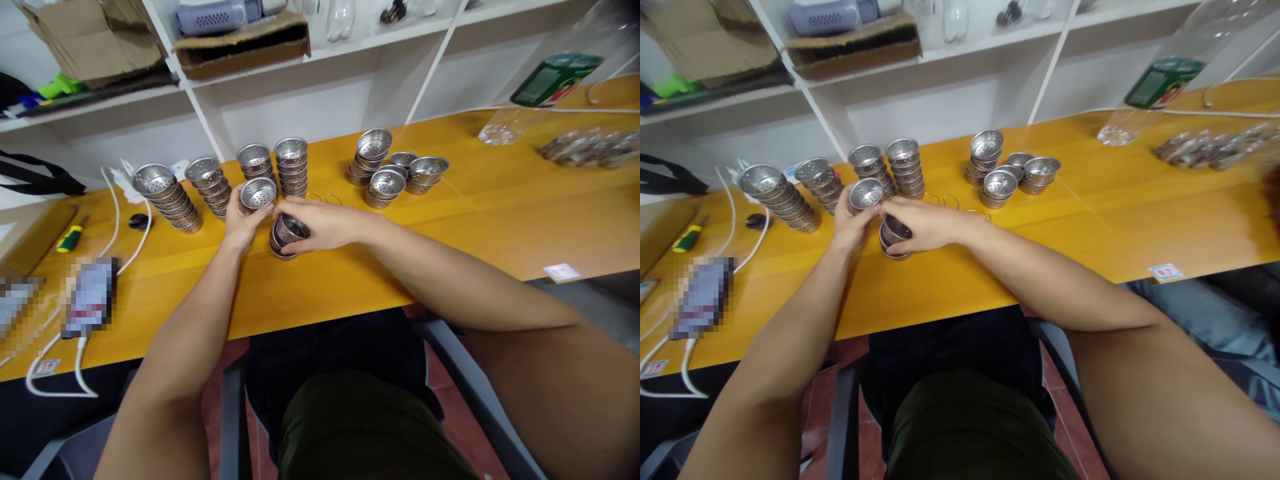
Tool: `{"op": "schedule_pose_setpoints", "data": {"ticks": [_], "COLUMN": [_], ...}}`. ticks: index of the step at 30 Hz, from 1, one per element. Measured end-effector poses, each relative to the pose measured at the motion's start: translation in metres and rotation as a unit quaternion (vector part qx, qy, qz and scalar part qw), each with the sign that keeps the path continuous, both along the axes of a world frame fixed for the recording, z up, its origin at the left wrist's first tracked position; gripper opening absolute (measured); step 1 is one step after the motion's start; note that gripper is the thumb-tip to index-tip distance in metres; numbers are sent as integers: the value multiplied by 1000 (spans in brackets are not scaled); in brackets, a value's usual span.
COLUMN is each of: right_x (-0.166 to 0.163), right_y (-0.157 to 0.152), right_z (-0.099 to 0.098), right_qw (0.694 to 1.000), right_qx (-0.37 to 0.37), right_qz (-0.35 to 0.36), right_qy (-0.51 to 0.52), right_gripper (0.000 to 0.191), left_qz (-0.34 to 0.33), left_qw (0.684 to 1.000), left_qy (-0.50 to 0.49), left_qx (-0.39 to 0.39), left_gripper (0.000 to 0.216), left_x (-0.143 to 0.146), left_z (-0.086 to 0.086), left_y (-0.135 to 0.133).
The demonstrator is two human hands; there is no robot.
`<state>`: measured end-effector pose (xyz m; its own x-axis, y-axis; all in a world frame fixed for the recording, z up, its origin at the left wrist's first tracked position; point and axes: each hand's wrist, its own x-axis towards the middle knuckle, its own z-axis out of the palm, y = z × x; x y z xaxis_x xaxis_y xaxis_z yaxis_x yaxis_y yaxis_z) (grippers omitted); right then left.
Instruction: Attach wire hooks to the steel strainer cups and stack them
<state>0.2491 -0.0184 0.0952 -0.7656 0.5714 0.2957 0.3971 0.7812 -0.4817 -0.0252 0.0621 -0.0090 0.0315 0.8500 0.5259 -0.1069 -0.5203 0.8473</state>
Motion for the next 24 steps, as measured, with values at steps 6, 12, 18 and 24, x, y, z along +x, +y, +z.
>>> {"op": "schedule_pose_setpoints", "data": {"ticks": [6, 12, 18, 24], "right_x": [31, 13, -19, -35], "right_y": [18, 16, 2, -8], "right_z": [-4, -19, -26, -32], "right_qw": [989, 987, 993, 997], "right_qx": [-74, -97, -27, -7], "right_qz": [-27, -9, -8, -49], "right_qy": [123, 129, 117, 51], "right_gripper": [52, 56, 56, 74], "left_qz": [20, 22, 55, 93], "left_qw": [998, 997, 996, 994], "left_qy": [53, 75, 72, 41], "left_qx": [2, 9, 16, 26], "left_gripper": [113, 106, 104, 96], "left_x": [1, 2, -1, -4], "left_z": [3, -1, -3, 1], "left_y": [-1, -1, 3, 5]}}
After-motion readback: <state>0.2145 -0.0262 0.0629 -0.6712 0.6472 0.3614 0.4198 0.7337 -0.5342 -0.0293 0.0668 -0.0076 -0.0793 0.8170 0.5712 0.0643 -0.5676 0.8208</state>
